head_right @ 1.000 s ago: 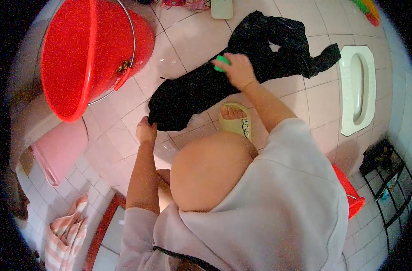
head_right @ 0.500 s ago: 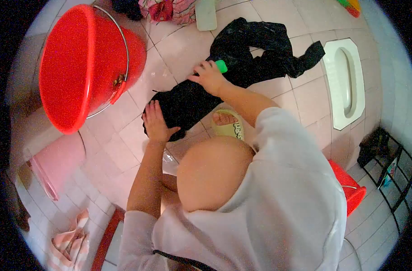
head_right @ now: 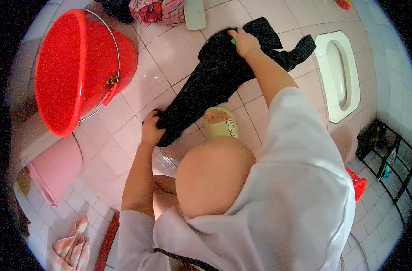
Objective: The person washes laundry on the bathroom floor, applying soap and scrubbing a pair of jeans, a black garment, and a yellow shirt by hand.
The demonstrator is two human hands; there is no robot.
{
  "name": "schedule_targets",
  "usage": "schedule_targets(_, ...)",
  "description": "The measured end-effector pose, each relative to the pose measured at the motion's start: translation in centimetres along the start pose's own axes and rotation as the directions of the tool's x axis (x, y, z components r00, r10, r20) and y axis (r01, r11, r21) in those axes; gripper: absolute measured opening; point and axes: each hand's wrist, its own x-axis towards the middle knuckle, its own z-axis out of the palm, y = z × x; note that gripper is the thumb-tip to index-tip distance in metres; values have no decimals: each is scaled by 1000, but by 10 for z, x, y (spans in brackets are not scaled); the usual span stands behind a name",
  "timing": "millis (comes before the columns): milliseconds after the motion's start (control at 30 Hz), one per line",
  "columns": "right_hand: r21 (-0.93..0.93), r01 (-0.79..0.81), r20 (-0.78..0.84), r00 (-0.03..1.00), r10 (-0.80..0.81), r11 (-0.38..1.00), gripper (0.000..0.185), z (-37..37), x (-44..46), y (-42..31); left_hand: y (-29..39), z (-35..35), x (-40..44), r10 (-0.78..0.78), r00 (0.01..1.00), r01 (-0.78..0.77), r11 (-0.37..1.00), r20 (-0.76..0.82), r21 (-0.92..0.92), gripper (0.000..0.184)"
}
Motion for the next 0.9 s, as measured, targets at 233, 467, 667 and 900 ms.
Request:
schedule_targets(233, -71, -223, -250, 947, 199, 972, 47, -26, -45, 108, -13, -39, -30, -192, 965, 211, 973, -179, 89, 36)
schedule_targets(467, -84, -187, 108, 975, 196, 979, 65, 8, -105, 55, 11, -31, -10, -565, 812, 554, 825, 143, 116, 54)
schedule_targets(667, -117, -219, -187, 963, 195, 969, 43, 0, -81, 76, -20, -69, -5, -506, 843, 534, 827, -181, 174, 28)
schedule_targets(900, -123, -224, -385, 909, 161, 967, 43, -72, -67, 125, -4, -61, -30, 185, 982, -161, 935, -46, 315, 30)
